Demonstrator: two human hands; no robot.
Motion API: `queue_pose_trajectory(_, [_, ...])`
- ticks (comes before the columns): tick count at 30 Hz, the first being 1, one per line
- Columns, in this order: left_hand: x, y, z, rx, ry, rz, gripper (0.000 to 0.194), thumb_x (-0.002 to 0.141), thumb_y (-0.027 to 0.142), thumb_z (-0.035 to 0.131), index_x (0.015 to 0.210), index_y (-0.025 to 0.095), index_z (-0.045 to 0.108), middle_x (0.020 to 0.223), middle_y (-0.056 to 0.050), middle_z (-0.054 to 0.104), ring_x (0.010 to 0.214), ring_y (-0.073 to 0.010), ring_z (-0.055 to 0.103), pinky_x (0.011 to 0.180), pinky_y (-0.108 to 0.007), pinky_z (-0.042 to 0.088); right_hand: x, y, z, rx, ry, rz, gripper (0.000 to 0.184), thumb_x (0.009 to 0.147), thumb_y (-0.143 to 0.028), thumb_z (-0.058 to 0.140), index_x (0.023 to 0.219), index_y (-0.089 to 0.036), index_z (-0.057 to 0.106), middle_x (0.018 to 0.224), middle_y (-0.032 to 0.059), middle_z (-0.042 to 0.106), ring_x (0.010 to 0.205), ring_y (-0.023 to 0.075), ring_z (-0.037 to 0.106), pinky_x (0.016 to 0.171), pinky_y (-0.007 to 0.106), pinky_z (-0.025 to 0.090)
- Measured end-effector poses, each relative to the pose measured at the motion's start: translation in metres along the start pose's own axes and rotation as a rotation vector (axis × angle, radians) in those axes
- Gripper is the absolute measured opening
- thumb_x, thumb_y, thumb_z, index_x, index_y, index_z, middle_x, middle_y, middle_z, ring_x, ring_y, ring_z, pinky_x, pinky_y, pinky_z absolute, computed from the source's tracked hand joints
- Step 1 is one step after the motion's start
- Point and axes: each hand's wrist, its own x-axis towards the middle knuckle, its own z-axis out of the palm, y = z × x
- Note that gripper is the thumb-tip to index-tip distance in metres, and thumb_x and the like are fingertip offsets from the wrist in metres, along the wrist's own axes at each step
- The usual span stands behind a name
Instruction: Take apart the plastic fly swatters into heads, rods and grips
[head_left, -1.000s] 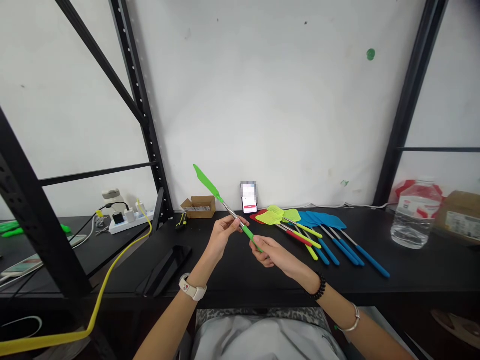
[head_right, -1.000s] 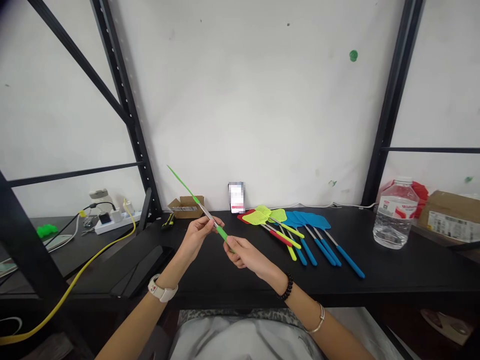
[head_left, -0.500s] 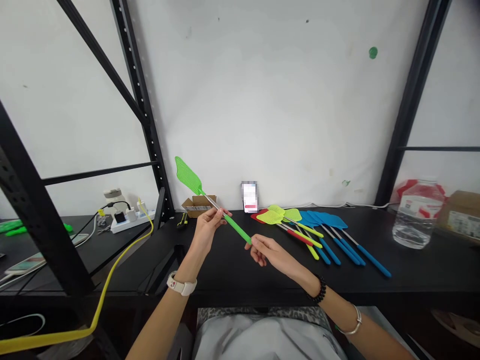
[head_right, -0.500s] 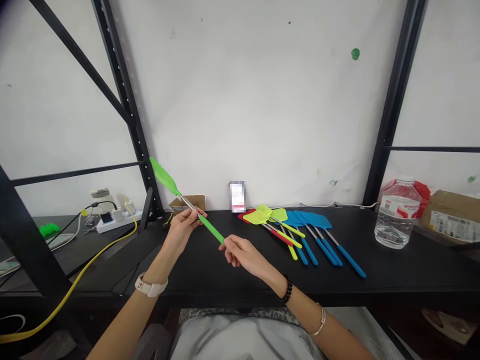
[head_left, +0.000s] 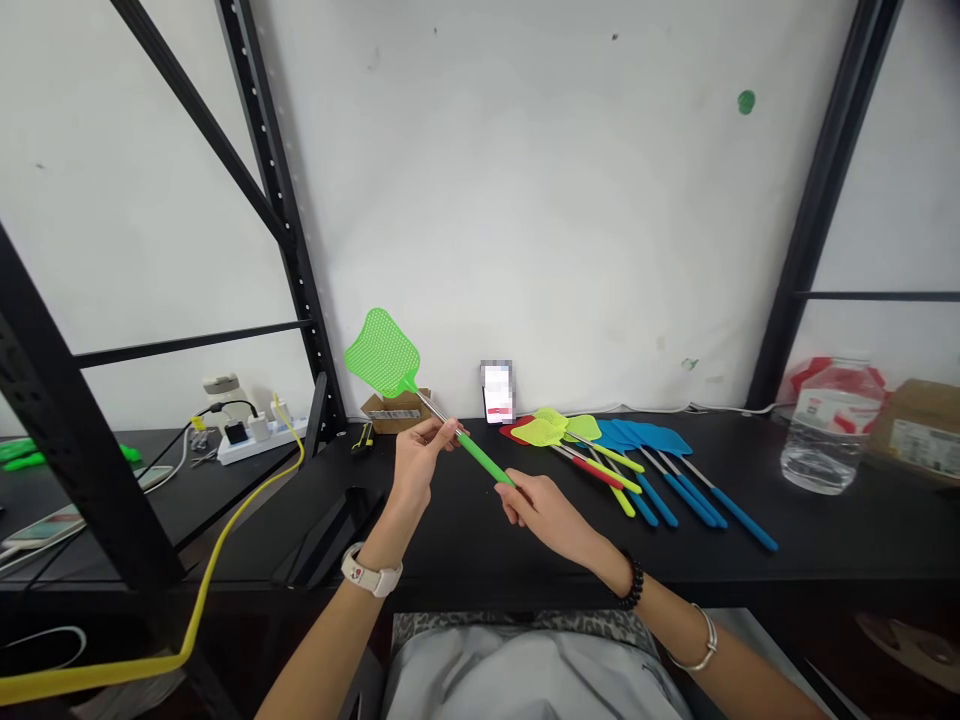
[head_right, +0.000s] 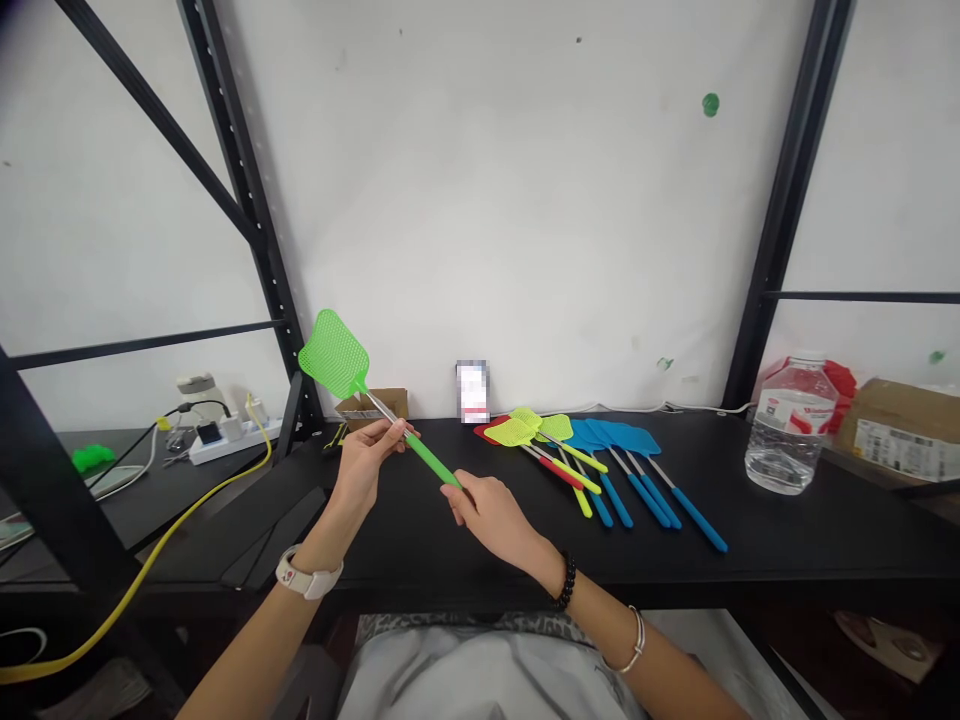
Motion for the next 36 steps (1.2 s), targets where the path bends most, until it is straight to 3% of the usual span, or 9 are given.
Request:
queue_pose_trajectory(5, [0.001,-0.002,0.001,-0.009,0.030,-0.005,0.024,0.064,0.038,0.066,0.063,0.014,0.065,0.063,-0.003,0.063,0.058,-0.0082,0.049,0.057,-0.020,0.040,0.000,0.004,0.007,-0.539,0.129,-0.017,0.029,0.094,-0.035,0.032,0.073,-0.019,0.041,0.060,0.0013,0.053,0.050,0.0152,0.048,0.047,0.027,0.018])
queue_pose_trajectory(9, [0.000,0.000,0.002,-0.011,0.035,-0.006,0.024,0.064,0.038,0.066,0.061,0.014,0.065,0.061,-0.003,0.062,0.058,-0.0088,0.049,0.056,-0.020,0.040,-0.002,0.002,0.010,-0.770,0.219,-0.084,0.029,0.095,-0.034,0.030,0.075,-0.018,0.043,0.061,0.0040,0.053,0.054,0.0174,0.050,0.049,0.029,0.017])
queue_pose_trajectory(16, [0.000,-0.001,0.004,-0.023,0.061,-0.032,0.027,0.063,0.039,0.067,0.065,0.012,0.066,0.063,-0.004,0.063,0.056,-0.0073,0.049,0.057,-0.019,0.039,-0.007,-0.008,0.015,-0.897,0.337,-0.109,0.031,0.096,-0.031,0.028,0.073,-0.017,0.043,0.061,0.0022,0.050,0.057,0.0172,0.048,0.052,0.029,0.022])
queue_pose_trajectory(23, [-0.001,0.001,0.006,-0.027,0.079,-0.066,0.029,0.063,0.040,0.066,0.065,0.011,0.066,0.064,-0.005,0.063,0.055,-0.0068,0.048,0.057,-0.019,0.039,-0.007,-0.007,0.018,-0.885,0.349,-0.081,0.029,0.095,-0.031,0.033,0.073,-0.017,0.044,0.061,0.0014,0.050,0.057,0.0171,0.049,0.051,0.028,0.021])
queue_pose_trajectory(27, [0.001,0.002,0.002,-0.054,0.024,-0.103,0.028,0.064,0.038,0.066,0.067,0.011,0.065,0.072,-0.006,0.063,0.063,-0.0087,0.051,0.058,-0.018,0.040,-0.006,-0.005,0.014,-0.656,0.272,-0.014,0.026,0.094,-0.033,0.037,0.075,-0.017,0.044,0.061,0.0000,0.051,0.053,0.0148,0.049,0.047,0.026,0.019])
queue_pose_trajectory(29, [0.003,0.002,-0.001,-0.117,-0.035,-0.156,0.025,0.064,0.037,0.066,0.067,0.012,0.064,0.074,-0.006,0.062,0.068,-0.0094,0.052,0.060,-0.018,0.041,-0.005,-0.006,0.012,-0.370,0.164,0.004,0.027,0.093,-0.036,0.037,0.075,-0.018,0.043,0.058,-0.0018,0.050,0.050,0.0127,0.047,0.046,0.024,0.022])
queue_pose_trajectory(33, [0.006,0.000,-0.004,-0.290,-0.161,-0.243,0.020,0.065,0.032,0.067,0.070,0.013,0.063,0.074,-0.003,0.059,0.074,-0.0098,0.052,0.068,-0.020,0.043,-0.004,-0.007,0.014,0.404,-0.144,0.028,0.034,0.094,-0.045,0.025,0.083,-0.017,0.044,0.061,-0.0017,0.049,0.052,0.0108,0.048,0.051,0.020,0.035])
queue_pose_trajectory(36, [0.005,-0.002,-0.001,-0.333,-0.240,-0.273,0.019,0.067,0.031,0.065,0.076,0.014,0.063,0.074,-0.002,0.058,0.075,-0.0094,0.052,0.072,-0.021,0.042,-0.003,-0.004,0.018,0.591,-0.163,0.071,0.035,0.092,-0.048,0.026,0.087,-0.018,0.042,0.060,-0.0022,0.049,0.050,0.0104,0.046,0.049,0.020,0.036])
